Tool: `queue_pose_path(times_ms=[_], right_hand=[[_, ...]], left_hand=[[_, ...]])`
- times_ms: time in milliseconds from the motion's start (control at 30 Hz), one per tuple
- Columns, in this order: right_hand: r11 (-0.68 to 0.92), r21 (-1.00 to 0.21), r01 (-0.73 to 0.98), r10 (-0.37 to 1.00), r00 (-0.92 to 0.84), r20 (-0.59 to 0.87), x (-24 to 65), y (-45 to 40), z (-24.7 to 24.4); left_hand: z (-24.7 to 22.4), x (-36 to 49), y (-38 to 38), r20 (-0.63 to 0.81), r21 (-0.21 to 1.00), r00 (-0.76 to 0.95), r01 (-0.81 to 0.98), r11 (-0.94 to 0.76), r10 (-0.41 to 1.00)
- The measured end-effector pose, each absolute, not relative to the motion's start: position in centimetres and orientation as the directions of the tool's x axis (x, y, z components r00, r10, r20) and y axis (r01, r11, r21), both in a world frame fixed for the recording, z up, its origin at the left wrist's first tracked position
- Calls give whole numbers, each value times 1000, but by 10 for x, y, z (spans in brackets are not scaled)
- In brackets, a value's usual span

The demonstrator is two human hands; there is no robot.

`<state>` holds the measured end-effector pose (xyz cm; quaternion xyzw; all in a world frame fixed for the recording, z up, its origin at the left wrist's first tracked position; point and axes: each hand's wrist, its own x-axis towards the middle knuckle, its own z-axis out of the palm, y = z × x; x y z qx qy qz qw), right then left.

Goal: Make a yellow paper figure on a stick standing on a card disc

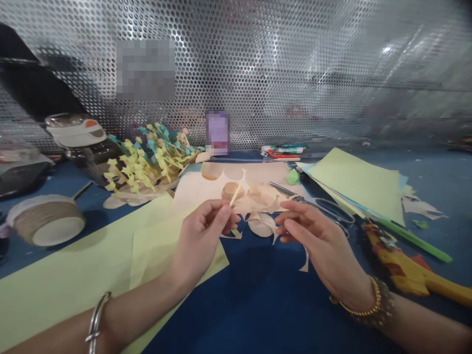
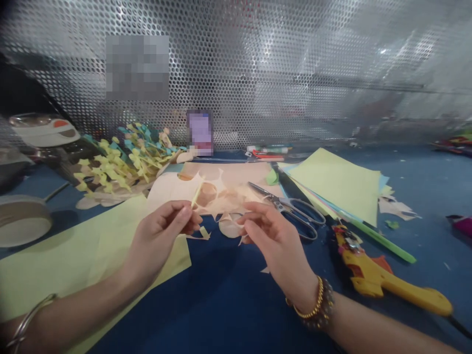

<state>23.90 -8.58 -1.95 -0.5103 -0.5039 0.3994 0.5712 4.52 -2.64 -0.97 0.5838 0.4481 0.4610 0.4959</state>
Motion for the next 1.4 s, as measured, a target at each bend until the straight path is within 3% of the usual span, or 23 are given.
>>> queue_pose_path(times_ms=[167,267,567,967,1200,1400], right_hand=[[299,-809,506,930,35,365,239,-91,-13],[375,-675,635,898,-70,433,236,-94,-10],[447,-577,684,875,-201,440,236,-98,-11],[504,-519,690,854,-309,419,238,-93,-18],[513,-509,691,850,-327,412,235,-92,-17],[432,-434,791,873,-246,421,241,-87,-11]], left_hand=[[-13,45,-23,87,993,155,63,-98,984],[-14,45,-22,55,995,172,69,-68,984],[-5,46,-22,-65,997,211,42,57,975],[-7,45,-20,-83,996,248,50,73,965],[-6,47,-19,-45,996,249,85,25,967],[4,45,-26,81,985,117,145,-98,990]])
